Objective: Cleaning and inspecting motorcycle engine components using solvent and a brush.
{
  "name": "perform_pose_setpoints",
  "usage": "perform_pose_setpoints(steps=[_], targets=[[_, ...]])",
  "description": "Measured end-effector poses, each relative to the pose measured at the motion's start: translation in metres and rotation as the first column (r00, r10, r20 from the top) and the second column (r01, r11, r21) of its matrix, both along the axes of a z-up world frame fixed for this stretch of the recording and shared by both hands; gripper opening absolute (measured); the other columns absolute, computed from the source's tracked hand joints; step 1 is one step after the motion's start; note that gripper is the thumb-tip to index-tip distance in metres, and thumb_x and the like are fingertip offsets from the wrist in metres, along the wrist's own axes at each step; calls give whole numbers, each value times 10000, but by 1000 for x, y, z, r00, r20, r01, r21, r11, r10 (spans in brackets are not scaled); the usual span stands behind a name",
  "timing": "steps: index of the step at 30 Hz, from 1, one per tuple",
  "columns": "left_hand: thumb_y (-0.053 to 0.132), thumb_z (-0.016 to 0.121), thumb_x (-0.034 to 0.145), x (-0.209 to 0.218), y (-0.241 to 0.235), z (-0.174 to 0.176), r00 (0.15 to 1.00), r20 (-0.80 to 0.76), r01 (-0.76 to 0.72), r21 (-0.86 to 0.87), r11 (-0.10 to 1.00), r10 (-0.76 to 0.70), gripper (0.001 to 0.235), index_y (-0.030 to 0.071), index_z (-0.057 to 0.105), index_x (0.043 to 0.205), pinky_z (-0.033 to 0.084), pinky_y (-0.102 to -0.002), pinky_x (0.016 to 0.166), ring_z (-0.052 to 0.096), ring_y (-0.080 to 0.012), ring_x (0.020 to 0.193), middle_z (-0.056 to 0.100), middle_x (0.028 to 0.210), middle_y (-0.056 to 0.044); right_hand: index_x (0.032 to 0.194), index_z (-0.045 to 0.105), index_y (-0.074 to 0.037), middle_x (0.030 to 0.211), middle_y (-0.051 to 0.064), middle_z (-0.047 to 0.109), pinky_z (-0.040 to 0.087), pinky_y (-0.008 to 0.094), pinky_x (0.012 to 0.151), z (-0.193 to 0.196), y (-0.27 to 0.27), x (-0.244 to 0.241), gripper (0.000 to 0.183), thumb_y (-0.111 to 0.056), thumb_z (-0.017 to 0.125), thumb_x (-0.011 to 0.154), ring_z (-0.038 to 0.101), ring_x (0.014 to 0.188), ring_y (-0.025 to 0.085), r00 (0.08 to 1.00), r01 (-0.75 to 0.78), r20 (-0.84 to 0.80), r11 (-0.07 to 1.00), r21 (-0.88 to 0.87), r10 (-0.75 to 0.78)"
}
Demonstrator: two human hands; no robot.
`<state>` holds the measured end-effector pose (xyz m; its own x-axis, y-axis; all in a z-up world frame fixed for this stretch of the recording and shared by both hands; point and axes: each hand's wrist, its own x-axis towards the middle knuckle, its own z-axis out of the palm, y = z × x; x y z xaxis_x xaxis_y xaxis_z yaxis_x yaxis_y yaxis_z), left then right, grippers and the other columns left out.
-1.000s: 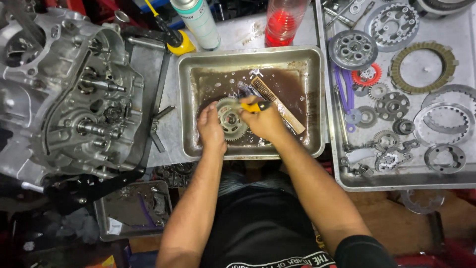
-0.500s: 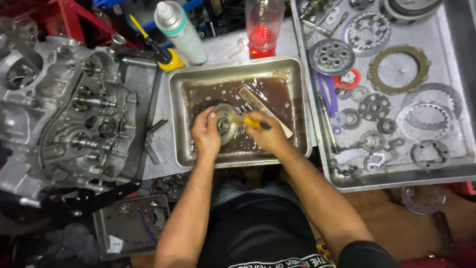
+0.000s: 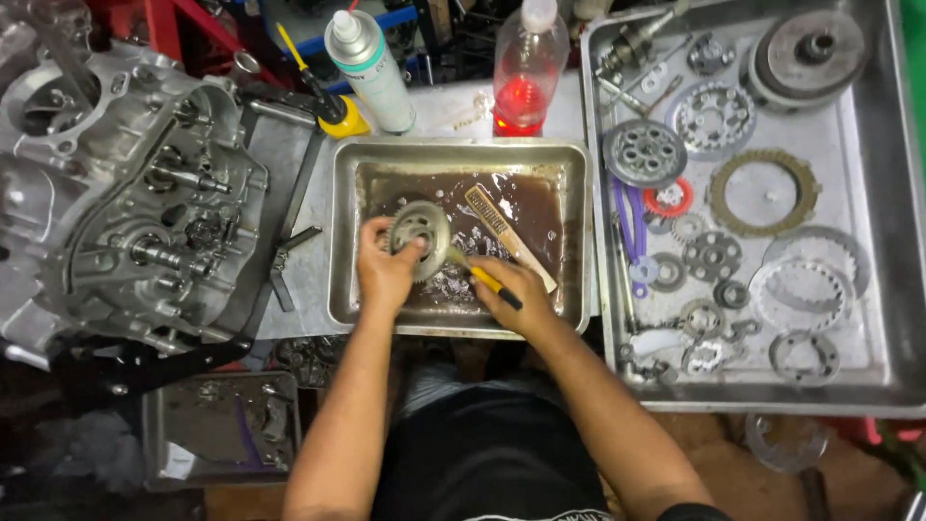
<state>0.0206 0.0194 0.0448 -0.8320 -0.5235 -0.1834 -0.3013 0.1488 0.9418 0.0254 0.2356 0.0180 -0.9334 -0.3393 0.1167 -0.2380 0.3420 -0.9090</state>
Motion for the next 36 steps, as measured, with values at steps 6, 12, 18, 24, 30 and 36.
perform_pose_setpoints(steps=[6, 12, 18, 24, 30, 36], targets=[[65, 771, 889, 3, 4, 17, 917, -27, -290, 637, 714, 397, 329, 101, 622, 1180, 635, -355, 750, 724, -221, 835, 727, 999, -145, 1189, 717, -199, 1217, 62, 740, 546, 399, 933, 24, 21, -13, 251, -161, 612, 965, 672, 1183, 271, 841, -102, -400, 834, 543, 363], [257, 615, 1026, 7, 2, 1, 861, 74, -285, 889, 358, 502, 177, 142, 649, 1157, 647, -433, 840, 750, -248, 904, 752, 1054, -138, 1201, 718, -104, 1213, 146, 727, 517, 402, 955, 107, 7, -66, 299, -79, 571, 941, 647, 1198, 350, 885, -223, -58, 530, 818, 461], [334, 605, 1018, 9, 5, -17, 857, 100, -221, 958, 184, 505, 333, 147, 634, 1292, 502, -519, 1048, 676, -325, 1147, 712, 1231, -175, 1538, 251, -9, 1434, 363, 374, 331, 619, 1137, 4, 47, -195, 1063, -84, 967, 754, 401, 1355, 577, 892, 364, -279, 931, -23, -355], [459, 550, 929, -2, -10, -35, 889, 16, 23, 997, -79, 458, 547, 120, 602, 1355, 423, -583, 1113, 584, -385, 1269, 640, 1346, -192, 1432, 422, -55, 1353, 236, 537, 383, 469, 1156, 1, -3, -263, 972, -133, 1028, 677, 534, 1317, 375, 898, 357, -220, 924, -136, -380], [508, 634, 746, -10, -10, -23, 914, -113, 203, 959, -200, 389, 701, 67, 646, 1291, 481, -652, 1032, 651, -458, 1152, 675, 1252, -258, 1411, 372, -163, 1281, 216, 637, 454, 545, 1053, 118, 24, -222, 916, -345, 931, 708, 609, 1215, 426, 950, 302, -181, 898, 319, -255], [478, 617, 940, -27, -11, 15, 893, -389, 443, 844, -300, 225, 514, 45, 665, 1214, 609, -551, 891, 707, -353, 976, 698, 1134, -231, 1465, 465, -263, 1123, 135, 696, 597, 498, 867, 223, 46, -134, 828, -513, 767, 736, 708, 1007, 334, 961, 27, -118, 338, 941, 251]])
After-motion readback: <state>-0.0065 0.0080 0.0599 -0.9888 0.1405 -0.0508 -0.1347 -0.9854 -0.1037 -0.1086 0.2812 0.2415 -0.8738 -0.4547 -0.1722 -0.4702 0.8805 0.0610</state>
